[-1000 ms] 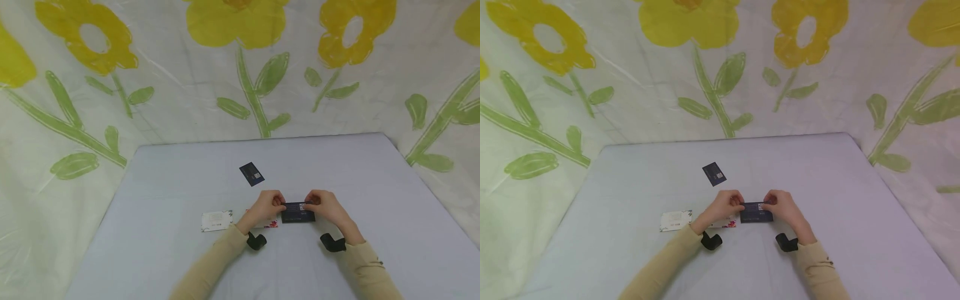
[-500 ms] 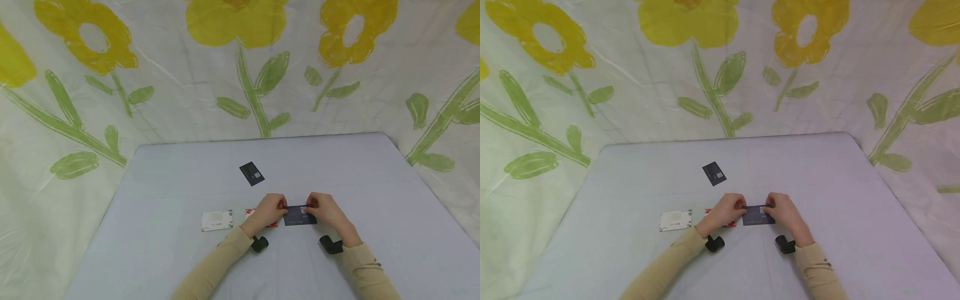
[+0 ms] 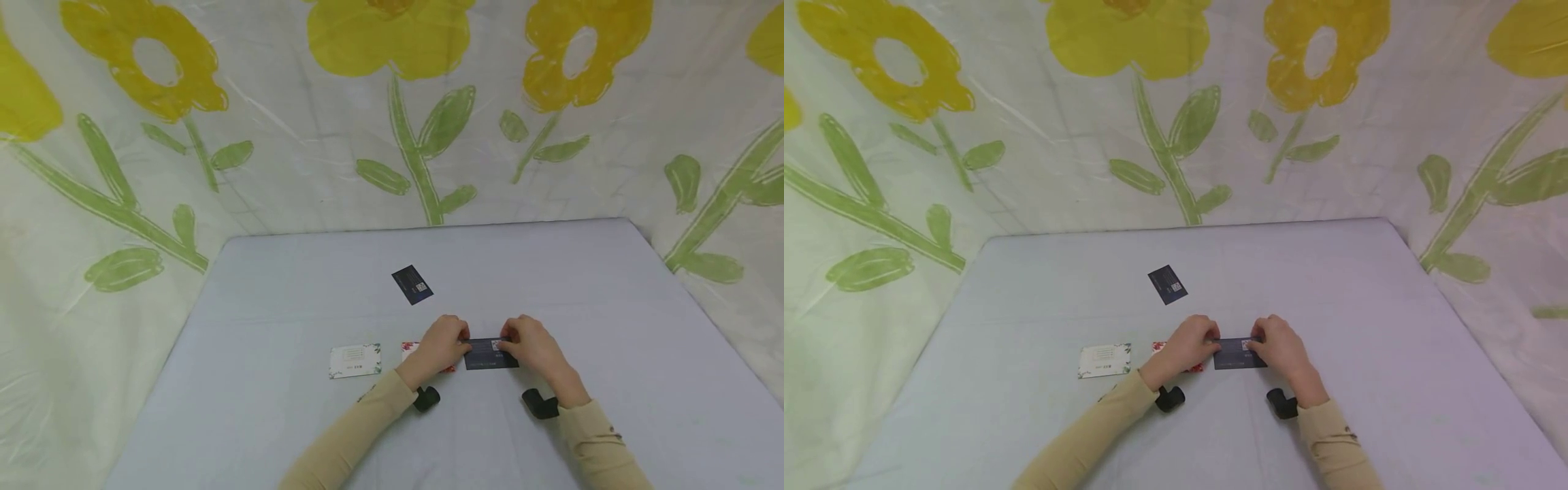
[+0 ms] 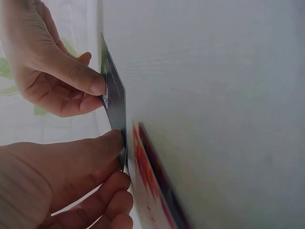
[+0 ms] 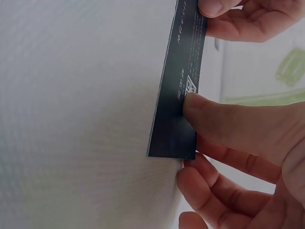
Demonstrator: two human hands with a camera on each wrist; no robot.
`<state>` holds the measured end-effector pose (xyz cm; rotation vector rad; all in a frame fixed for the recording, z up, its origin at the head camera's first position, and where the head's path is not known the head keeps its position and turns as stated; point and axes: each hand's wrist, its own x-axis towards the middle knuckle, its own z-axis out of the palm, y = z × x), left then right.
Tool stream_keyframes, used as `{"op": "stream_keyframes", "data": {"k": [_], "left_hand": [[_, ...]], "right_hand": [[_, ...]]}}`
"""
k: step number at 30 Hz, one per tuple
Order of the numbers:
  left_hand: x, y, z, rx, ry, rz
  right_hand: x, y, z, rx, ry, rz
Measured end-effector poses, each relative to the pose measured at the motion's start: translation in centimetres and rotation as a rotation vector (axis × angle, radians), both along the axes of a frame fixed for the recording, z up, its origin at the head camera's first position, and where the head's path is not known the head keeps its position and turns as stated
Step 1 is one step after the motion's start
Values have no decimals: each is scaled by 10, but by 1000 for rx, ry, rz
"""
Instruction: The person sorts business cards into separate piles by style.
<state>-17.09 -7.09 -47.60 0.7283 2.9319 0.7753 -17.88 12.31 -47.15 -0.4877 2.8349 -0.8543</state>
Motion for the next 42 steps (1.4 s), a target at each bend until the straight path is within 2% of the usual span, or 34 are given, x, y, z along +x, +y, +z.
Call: {"op": "stream_keyframes", "data": {"k": [9, 13, 16, 18, 21, 23, 27, 29, 33, 36, 37, 42], "left_hand": [[-1, 0, 4, -2, -11, 2], [-4, -15, 12, 35, -19, 9], [-18, -39, 25, 68, -6, 16], [-34, -58, 33, 71, 18, 17], [-58, -86, 42, 70, 22, 9], [-73, -102, 45, 58, -12, 2], [-97, -122, 37, 37, -84, -44], [-105, -125, 31, 27, -109, -73], [-118, -123, 21, 9, -190, -89], [-128, -123, 13, -35, -243, -97], [-132, -124, 9, -39, -232, -122], [-143, -126, 2, -102, -236, -153]], "right_hand": [[1, -5, 7, 63, 25, -3], [-2, -13, 17, 31, 85, 26], [-12, -28, 28, -27, 148, 50], [-21, -42, 36, -53, 166, 67], [-35, -66, 45, -62, 135, 85], [-43, -83, 46, -47, 97, 92], [-59, -112, 38, 14, 15, 81], [-64, -122, 31, 68, -22, 55], [-69, -136, 17, 182, -60, 20], [-71, -144, 10, 243, -41, 7], [-71, -146, 8, 257, -31, 3], [-72, -154, 4, 301, 27, -12]]}}
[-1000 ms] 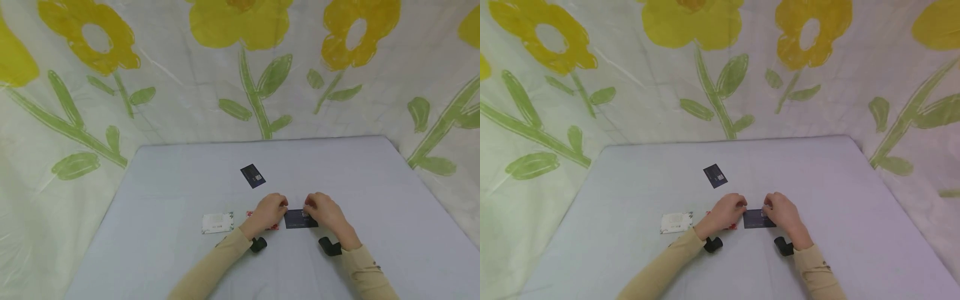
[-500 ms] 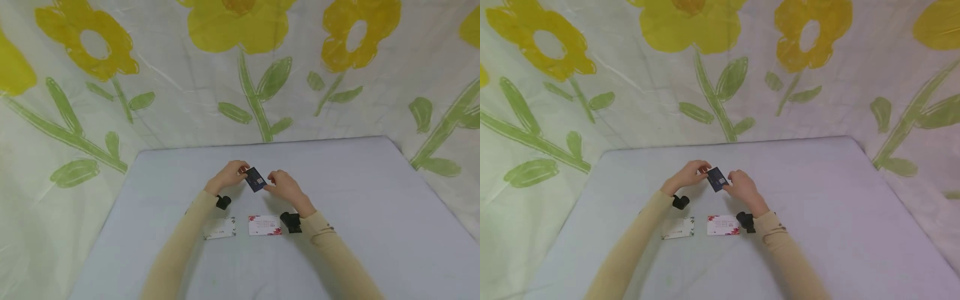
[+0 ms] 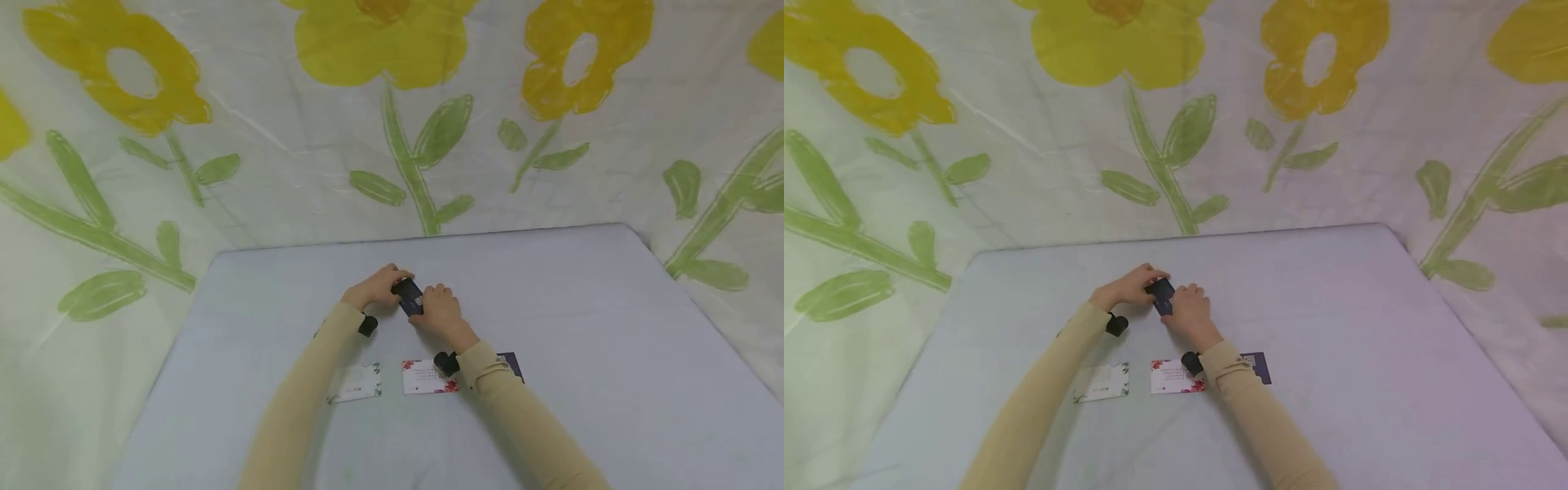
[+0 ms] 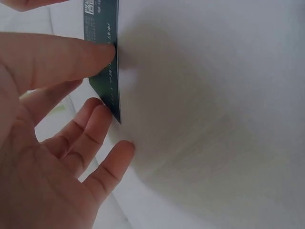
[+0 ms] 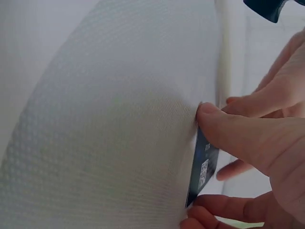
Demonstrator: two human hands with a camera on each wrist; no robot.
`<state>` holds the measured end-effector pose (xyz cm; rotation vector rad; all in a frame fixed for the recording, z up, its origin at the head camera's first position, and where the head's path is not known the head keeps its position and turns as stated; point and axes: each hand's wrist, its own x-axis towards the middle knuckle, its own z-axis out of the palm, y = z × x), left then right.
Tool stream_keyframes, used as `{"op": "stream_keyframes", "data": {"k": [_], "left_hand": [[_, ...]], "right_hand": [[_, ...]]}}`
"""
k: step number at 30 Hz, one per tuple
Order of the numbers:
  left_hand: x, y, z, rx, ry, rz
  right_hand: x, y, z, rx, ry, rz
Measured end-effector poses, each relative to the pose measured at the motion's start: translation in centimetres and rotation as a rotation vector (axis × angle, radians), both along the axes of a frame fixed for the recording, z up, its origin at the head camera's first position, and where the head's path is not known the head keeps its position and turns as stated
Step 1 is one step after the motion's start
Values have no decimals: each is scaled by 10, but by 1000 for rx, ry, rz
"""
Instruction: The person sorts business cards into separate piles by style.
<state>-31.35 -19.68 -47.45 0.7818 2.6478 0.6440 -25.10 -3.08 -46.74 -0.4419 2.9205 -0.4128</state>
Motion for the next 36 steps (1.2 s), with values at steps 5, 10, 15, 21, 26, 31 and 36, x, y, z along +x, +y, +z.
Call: {"op": "stream_keyframes", "data": {"k": [5, 10, 15, 21, 26, 31, 36], "left_hand": [[9, -1, 11, -26, 5, -2], [13, -6, 17, -34, 19, -14], [14, -11, 15, 9, -2, 23], [15, -15, 10, 145, 18, 97], [20, -19, 2, 233, 38, 191], [34, -18, -1, 305, 54, 268], [53, -6, 4, 486, 18, 283]], "right_hand": [[0, -3, 1, -21, 7, -8], [-3, -4, -1, -99, -45, -29], [-7, -4, -6, -234, -72, -22], [-9, -1, -10, -436, -46, -1], [-11, 5, -11, -533, 0, -1], [-13, 19, -9, -624, 15, 13], [-7, 42, -1, -666, 42, 24]]}}
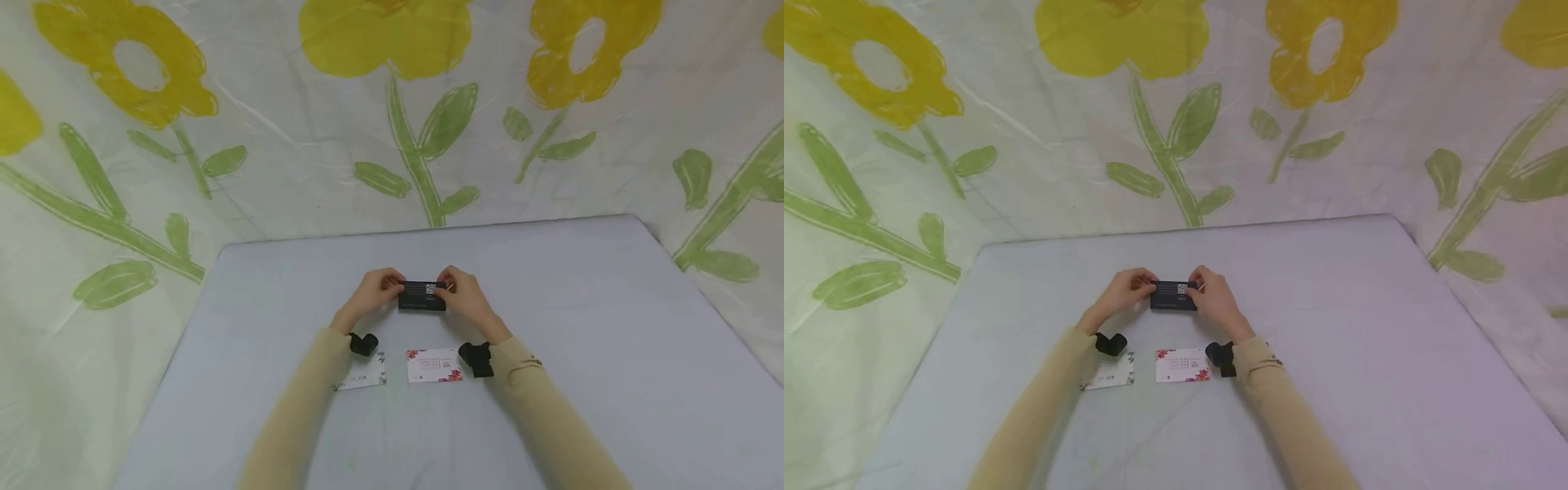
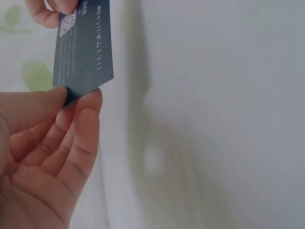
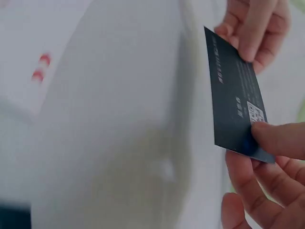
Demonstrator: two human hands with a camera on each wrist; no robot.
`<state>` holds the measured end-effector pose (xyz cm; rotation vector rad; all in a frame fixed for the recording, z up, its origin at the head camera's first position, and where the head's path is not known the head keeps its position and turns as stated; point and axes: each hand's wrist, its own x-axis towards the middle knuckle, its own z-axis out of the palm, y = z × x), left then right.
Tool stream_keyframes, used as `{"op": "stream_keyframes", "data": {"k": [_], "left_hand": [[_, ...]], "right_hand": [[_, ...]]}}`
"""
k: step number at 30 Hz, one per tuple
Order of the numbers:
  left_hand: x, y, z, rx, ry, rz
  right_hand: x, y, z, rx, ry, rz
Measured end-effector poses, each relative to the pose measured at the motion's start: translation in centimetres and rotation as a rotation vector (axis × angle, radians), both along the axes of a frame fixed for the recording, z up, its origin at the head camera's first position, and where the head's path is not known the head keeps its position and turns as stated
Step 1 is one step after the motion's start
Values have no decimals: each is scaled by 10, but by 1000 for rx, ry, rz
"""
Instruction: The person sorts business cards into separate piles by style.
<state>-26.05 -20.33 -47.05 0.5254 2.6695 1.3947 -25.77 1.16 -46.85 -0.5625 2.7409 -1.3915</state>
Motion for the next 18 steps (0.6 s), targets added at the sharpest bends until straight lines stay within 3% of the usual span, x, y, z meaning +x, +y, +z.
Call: {"op": "stream_keyframes", "data": {"k": [3, 6, 8, 13, 18], "left_hand": [[19, 20, 21, 99, -25, -7], [40, 45, 40, 129, -45, -10], [47, 58, 38, 121, -50, -9], [55, 90, 13, 123, -67, -20], [70, 116, 10, 60, -62, -15]], "right_hand": [[10, 21, 10, 3, -11, -35], [22, 44, 16, 19, -48, -72], [30, 59, 16, 34, -80, -97], [49, 94, 14, 68, -101, -122], [65, 118, 11, 101, -103, -140]]}}
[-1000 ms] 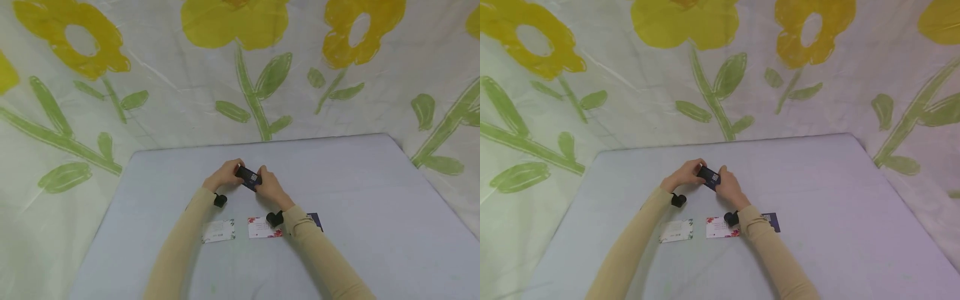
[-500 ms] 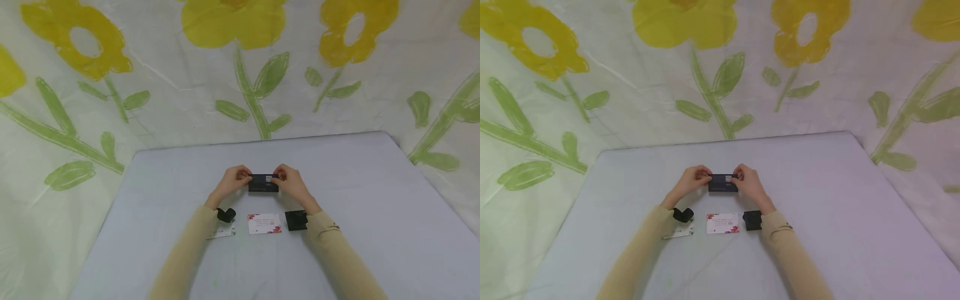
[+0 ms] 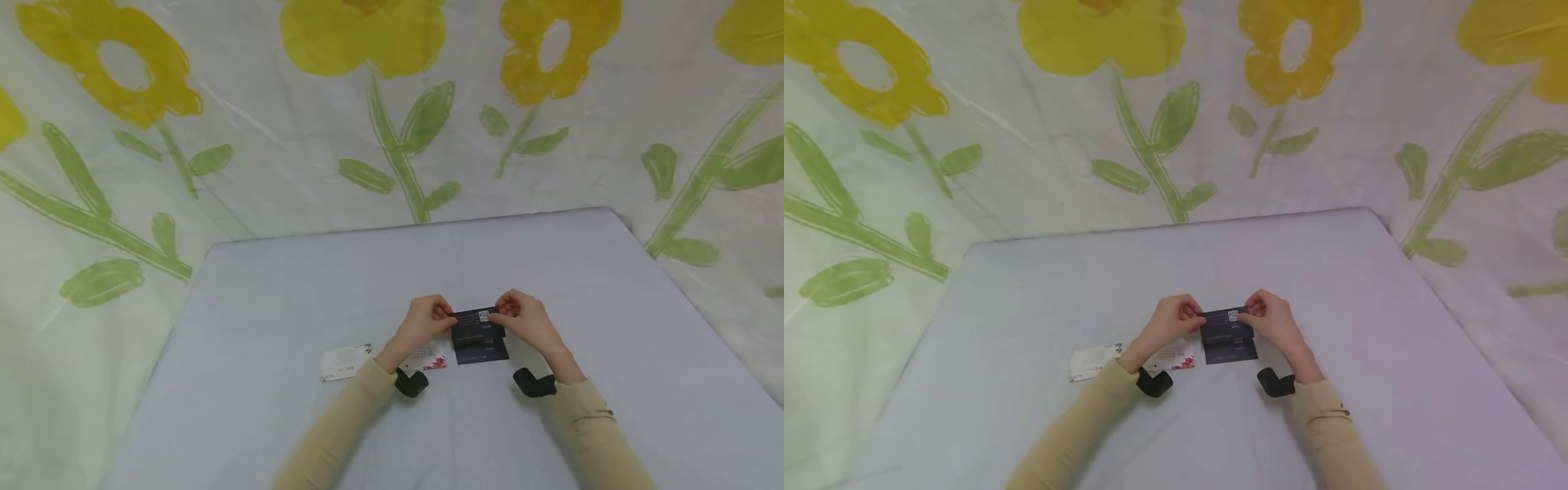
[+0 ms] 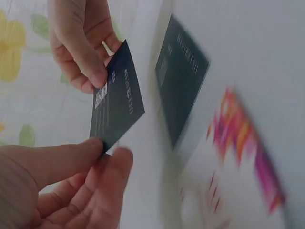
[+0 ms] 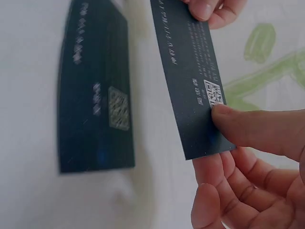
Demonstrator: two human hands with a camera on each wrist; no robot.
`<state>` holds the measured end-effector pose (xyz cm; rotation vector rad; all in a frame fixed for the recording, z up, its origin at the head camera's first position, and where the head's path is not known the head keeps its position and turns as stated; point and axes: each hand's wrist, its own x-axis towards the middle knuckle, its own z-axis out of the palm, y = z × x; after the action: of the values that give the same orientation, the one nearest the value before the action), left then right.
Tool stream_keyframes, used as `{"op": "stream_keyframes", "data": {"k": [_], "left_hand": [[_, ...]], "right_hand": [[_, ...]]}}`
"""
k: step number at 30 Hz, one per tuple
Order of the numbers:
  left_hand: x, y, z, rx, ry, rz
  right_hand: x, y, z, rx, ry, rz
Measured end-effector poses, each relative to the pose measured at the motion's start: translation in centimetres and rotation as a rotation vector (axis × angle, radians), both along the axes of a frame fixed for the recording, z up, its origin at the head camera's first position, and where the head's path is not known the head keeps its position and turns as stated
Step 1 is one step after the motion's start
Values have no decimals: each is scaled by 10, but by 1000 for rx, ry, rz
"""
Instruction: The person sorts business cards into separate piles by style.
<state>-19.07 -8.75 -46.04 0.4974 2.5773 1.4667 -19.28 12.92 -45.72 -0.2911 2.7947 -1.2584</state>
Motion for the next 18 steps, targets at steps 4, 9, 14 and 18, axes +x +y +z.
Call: {"op": "stream_keyframes", "data": {"k": [4, 9, 14, 18], "left_hand": [[5, 12, -5, -100, 29, 12], [10, 15, -9, -206, 12, 27], [13, 17, -9, -263, -8, 40], [14, 18, -11, -307, 4, 41]], "right_hand": [[8, 10, -5, 7, -28, 0], [11, 12, -13, 2, -53, 16], [14, 11, -18, 12, -53, 18], [17, 10, -19, 34, -60, 19]]}}
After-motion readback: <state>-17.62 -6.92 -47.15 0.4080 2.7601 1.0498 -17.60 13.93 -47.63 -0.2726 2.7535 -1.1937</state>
